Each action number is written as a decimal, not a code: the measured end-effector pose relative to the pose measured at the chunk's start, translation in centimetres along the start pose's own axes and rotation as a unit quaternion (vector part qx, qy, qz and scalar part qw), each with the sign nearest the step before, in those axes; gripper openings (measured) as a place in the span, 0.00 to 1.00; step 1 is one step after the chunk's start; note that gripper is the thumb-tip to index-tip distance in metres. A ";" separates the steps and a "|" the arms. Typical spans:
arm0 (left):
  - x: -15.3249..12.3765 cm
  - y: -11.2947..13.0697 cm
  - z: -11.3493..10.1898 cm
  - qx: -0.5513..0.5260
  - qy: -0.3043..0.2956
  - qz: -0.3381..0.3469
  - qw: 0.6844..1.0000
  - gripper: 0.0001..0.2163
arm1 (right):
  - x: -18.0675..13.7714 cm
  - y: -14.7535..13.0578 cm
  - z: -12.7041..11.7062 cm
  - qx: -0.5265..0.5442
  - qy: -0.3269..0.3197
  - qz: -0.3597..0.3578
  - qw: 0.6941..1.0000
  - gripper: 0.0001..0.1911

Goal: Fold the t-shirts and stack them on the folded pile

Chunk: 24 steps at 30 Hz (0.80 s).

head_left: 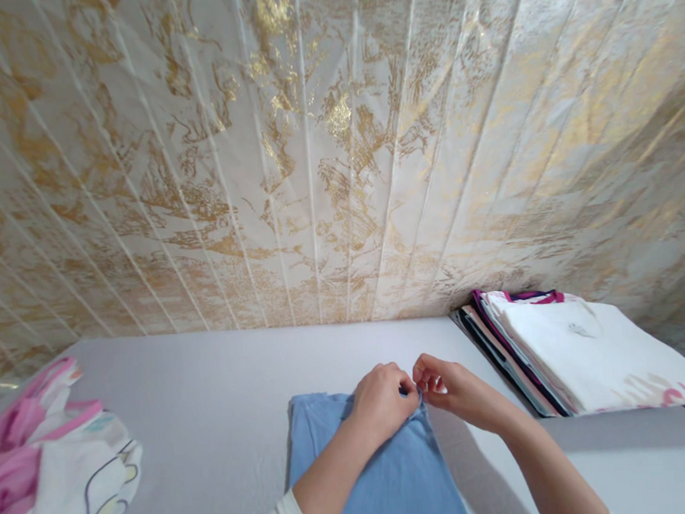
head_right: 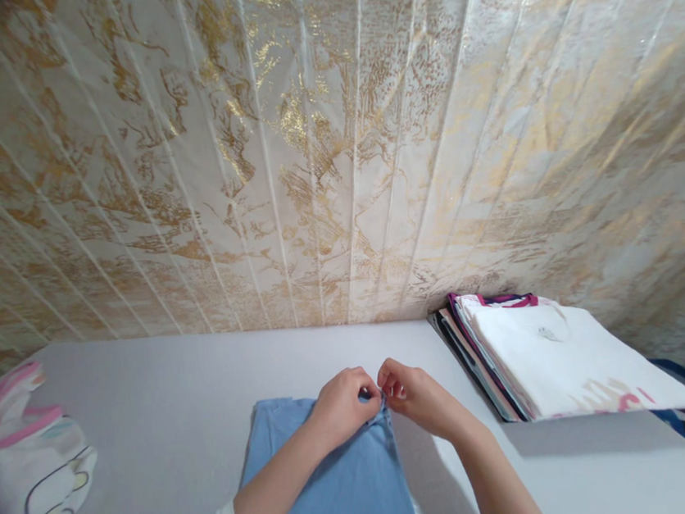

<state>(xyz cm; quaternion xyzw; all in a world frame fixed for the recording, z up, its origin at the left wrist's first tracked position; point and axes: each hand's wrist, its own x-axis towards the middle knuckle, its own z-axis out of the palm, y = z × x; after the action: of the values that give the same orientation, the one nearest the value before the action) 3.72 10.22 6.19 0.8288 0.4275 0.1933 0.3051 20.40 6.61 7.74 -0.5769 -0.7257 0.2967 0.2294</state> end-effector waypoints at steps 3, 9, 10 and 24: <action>0.1 -0.1 0.1 -0.005 0.014 0.008 1.000 0.07 | 0.0 0.3 0.0 0.008 0.002 -0.004 1.000 0.10; 0.1 -0.1 -0.5 -0.025 0.040 0.027 0.999 0.08 | 0.0 0.3 0.0 0.012 -0.003 0.005 1.000 0.11; 0.1 -0.1 -0.5 -0.028 0.040 0.030 0.998 0.08 | 0.0 0.3 0.0 0.014 -0.001 0.004 1.000 0.11; 0.1 -0.6 -0.3 -0.052 0.052 0.029 0.997 0.08 | 0.1 0.6 0.3 0.070 -0.039 0.039 0.996 0.12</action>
<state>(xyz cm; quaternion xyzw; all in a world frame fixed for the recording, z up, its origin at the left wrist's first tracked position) 3.27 10.62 6.01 0.8130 0.4076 0.2666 0.3191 20.61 6.76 7.14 -0.5750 -0.6886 0.3779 0.2290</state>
